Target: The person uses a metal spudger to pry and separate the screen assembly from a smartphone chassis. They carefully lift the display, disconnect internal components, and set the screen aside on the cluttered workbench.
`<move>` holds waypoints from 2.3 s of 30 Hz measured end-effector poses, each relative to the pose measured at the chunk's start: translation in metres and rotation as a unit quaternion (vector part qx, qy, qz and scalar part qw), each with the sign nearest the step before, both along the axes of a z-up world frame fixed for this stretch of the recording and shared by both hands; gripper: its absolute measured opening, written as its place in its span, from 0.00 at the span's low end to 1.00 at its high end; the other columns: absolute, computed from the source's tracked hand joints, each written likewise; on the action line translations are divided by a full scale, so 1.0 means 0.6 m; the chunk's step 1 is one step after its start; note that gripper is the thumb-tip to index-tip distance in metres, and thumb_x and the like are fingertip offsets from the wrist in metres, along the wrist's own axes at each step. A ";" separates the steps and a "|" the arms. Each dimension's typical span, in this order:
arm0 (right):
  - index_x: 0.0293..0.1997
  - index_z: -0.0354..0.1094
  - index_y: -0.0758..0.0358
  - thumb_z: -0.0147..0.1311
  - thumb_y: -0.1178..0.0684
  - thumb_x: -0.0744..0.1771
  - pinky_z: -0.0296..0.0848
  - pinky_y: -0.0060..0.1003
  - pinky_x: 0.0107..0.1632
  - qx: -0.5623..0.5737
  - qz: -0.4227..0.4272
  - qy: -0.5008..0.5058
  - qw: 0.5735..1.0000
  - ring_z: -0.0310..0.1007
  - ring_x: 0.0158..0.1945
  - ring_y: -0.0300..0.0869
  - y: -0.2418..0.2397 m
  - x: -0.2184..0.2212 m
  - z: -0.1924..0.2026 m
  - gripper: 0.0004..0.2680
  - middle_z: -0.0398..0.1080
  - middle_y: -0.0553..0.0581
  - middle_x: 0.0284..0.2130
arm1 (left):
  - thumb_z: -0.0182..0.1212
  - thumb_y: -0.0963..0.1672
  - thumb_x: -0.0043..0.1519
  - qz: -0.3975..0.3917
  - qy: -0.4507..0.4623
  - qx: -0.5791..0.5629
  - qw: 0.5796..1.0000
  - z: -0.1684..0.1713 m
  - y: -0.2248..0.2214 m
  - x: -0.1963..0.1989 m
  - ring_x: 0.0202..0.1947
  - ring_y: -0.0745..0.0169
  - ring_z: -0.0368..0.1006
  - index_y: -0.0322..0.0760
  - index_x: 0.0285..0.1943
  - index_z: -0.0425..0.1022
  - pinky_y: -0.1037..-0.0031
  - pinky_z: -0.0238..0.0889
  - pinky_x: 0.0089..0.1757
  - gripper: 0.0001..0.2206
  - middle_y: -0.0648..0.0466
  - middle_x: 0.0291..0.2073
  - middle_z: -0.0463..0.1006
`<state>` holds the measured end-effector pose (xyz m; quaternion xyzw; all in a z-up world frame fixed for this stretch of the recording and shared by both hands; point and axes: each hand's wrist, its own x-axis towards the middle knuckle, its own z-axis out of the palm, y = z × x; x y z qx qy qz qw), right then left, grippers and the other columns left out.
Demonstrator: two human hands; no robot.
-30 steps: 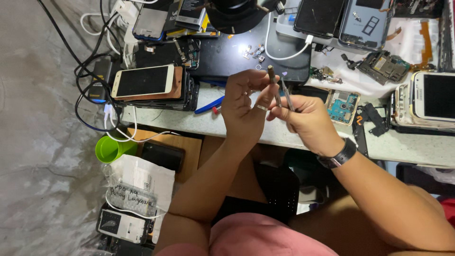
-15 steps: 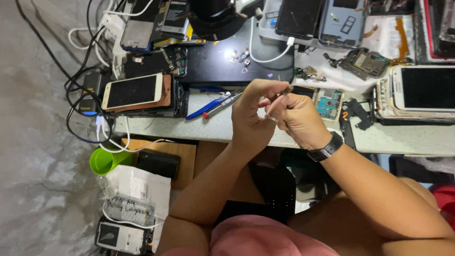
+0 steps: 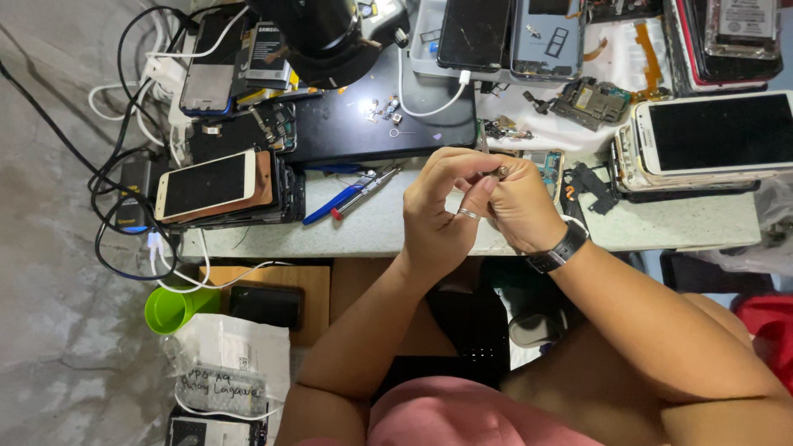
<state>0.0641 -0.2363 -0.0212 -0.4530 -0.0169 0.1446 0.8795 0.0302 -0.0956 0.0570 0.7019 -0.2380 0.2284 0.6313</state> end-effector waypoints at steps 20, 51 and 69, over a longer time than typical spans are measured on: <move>0.50 0.73 0.61 0.59 0.55 0.66 0.53 0.22 0.23 -0.208 0.028 -0.030 0.977 0.57 0.22 0.23 0.006 -0.021 0.063 0.09 0.69 0.42 0.29 | 0.54 0.30 0.55 0.219 -0.010 0.185 0.958 -0.029 0.139 0.038 0.41 0.60 0.74 0.36 0.59 0.77 0.72 0.72 0.41 0.24 0.51 0.39 0.74; 0.52 0.77 0.67 0.50 0.52 0.72 0.63 0.29 0.35 -0.320 0.072 -0.196 0.924 0.59 0.30 0.31 0.008 -0.026 0.073 0.11 0.74 0.48 0.34 | 0.63 0.38 0.62 0.150 -0.124 0.239 0.951 -0.065 0.144 0.033 0.51 0.55 0.73 0.44 0.58 0.72 0.64 0.64 0.52 0.16 0.55 0.51 0.76; 0.46 0.77 0.57 0.65 0.47 0.63 0.70 0.47 0.50 -0.683 0.015 -0.403 0.609 0.72 0.47 0.51 -0.098 -0.018 0.133 0.11 0.76 0.55 0.42 | 0.62 0.36 0.67 0.097 0.120 -0.051 0.987 -0.069 0.197 -0.064 0.51 0.59 0.79 0.42 0.51 0.74 0.71 0.71 0.55 0.09 0.55 0.47 0.83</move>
